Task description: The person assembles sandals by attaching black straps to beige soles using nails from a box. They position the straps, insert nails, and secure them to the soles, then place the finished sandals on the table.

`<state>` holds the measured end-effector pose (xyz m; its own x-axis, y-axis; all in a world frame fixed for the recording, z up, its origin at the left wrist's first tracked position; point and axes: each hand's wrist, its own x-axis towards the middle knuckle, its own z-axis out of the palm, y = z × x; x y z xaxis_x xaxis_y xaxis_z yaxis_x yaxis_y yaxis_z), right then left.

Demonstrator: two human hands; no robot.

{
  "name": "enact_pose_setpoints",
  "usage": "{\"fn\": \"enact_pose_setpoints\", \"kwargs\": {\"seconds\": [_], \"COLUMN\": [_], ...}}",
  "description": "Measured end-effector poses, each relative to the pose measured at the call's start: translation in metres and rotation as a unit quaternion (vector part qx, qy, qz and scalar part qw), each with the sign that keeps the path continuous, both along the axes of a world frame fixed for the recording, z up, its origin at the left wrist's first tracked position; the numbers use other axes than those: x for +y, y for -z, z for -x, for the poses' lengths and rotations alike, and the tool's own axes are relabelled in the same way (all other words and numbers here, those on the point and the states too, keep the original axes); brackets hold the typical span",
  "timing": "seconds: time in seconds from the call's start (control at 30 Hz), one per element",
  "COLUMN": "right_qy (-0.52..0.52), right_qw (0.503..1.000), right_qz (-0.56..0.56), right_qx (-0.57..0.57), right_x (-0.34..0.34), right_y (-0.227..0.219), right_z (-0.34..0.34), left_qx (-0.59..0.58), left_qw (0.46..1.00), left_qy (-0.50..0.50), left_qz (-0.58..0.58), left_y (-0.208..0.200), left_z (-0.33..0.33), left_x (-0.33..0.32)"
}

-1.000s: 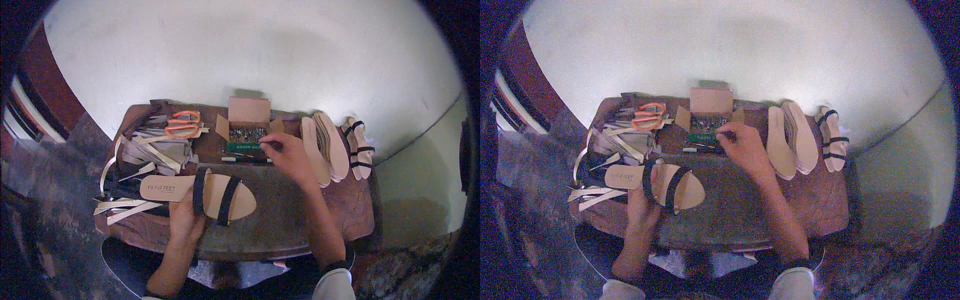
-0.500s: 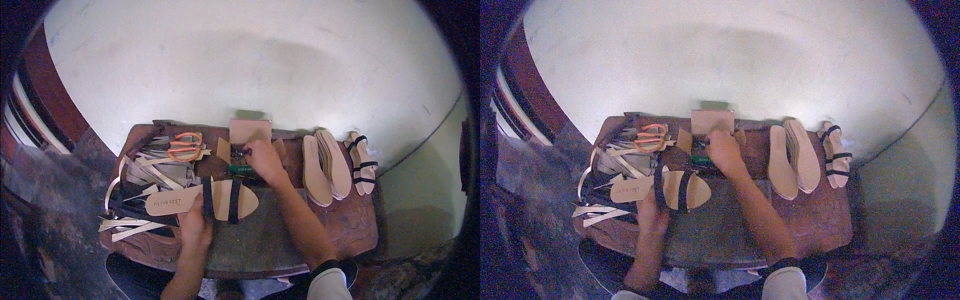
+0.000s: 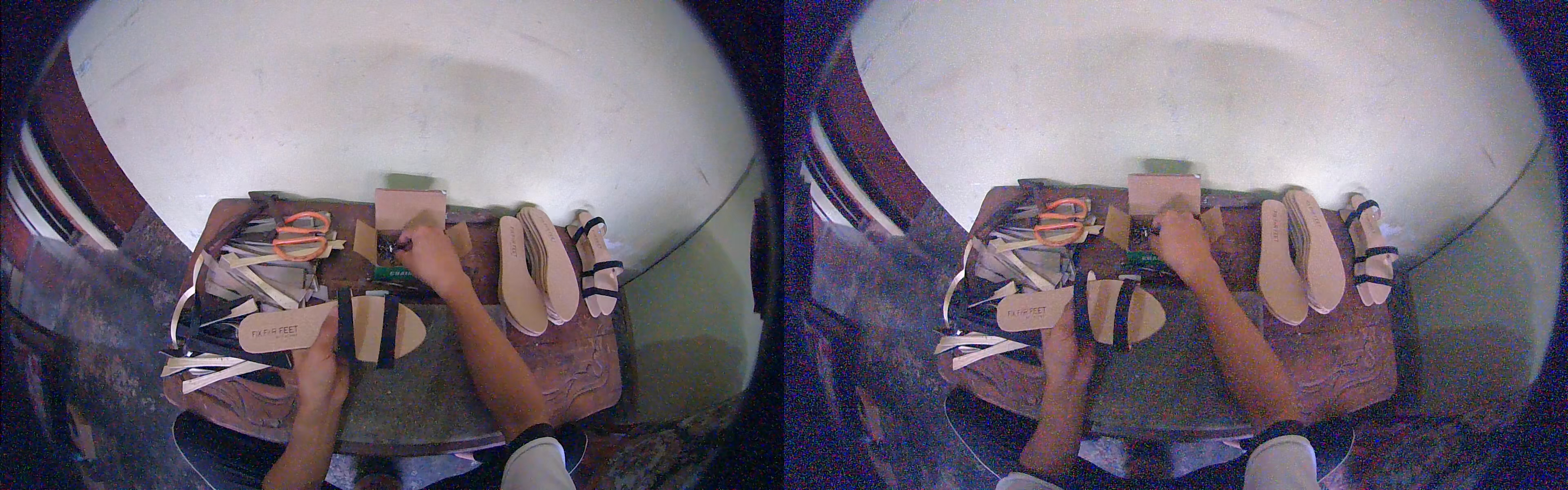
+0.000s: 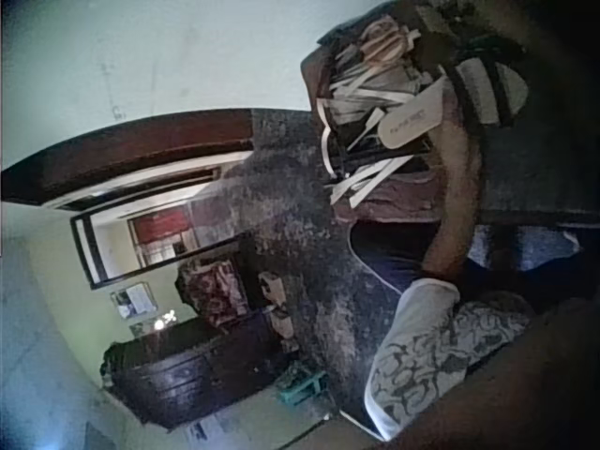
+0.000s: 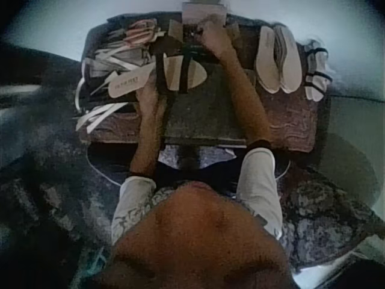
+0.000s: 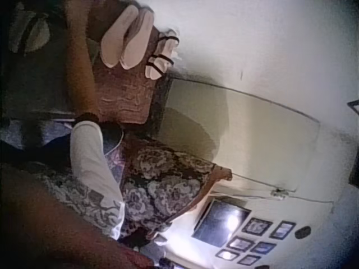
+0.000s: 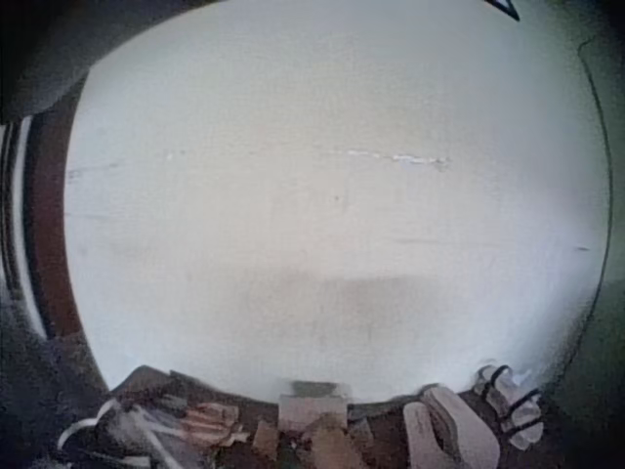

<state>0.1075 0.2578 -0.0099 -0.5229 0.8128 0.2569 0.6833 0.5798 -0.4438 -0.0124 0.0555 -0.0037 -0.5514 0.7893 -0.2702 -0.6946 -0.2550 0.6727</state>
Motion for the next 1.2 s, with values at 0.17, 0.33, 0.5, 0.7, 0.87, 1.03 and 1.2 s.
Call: {"fn": "enact_pose_setpoints", "kwargs": {"seconds": [0.17, 0.33, 0.5, 0.7, 0.87, 1.03, 1.2], "right_qy": [-0.002, 0.008, 0.009, 0.052, 0.064, 0.090, 0.081], "right_qw": [1.000, 1.000, 0.999, 0.998, 0.996, 0.993, 0.993], "right_qz": [-0.026, -0.014, -0.031, 0.002, 0.010, 0.017, 0.026], "right_qx": [0.009, 0.003, -0.030, -0.046, -0.062, -0.071, -0.082], "right_x": [0.000, -0.002, 0.001, -0.006, -0.003, -0.004, 0.002], "right_y": [0.002, 0.002, 0.005, -0.012, -0.010, -0.008, -0.004], "right_z": [0.005, 0.007, 0.008, 0.000, -0.003, 0.002, -0.001], "left_qx": [0.001, 0.001, -0.006, 0.007, 0.002, 0.010, 0.019], "left_qw": [1.000, 1.000, 1.000, 1.000, 1.000, 1.000, 1.000], "left_qy": [-0.007, -0.010, -0.004, -0.001, -0.013, -0.003, 0.000], "left_qz": [-0.002, -0.002, 0.003, 0.007, 0.003, -0.004, -0.009], "left_y": [0.001, -0.003, 0.000, 0.008, -0.004, 0.000, -0.005], "left_z": [0.000, -0.002, -0.001, 0.002, -0.005, -0.002, -0.004], "left_x": [-0.001, -0.004, -0.003, -0.007, -0.005, -0.005, -0.007]}}
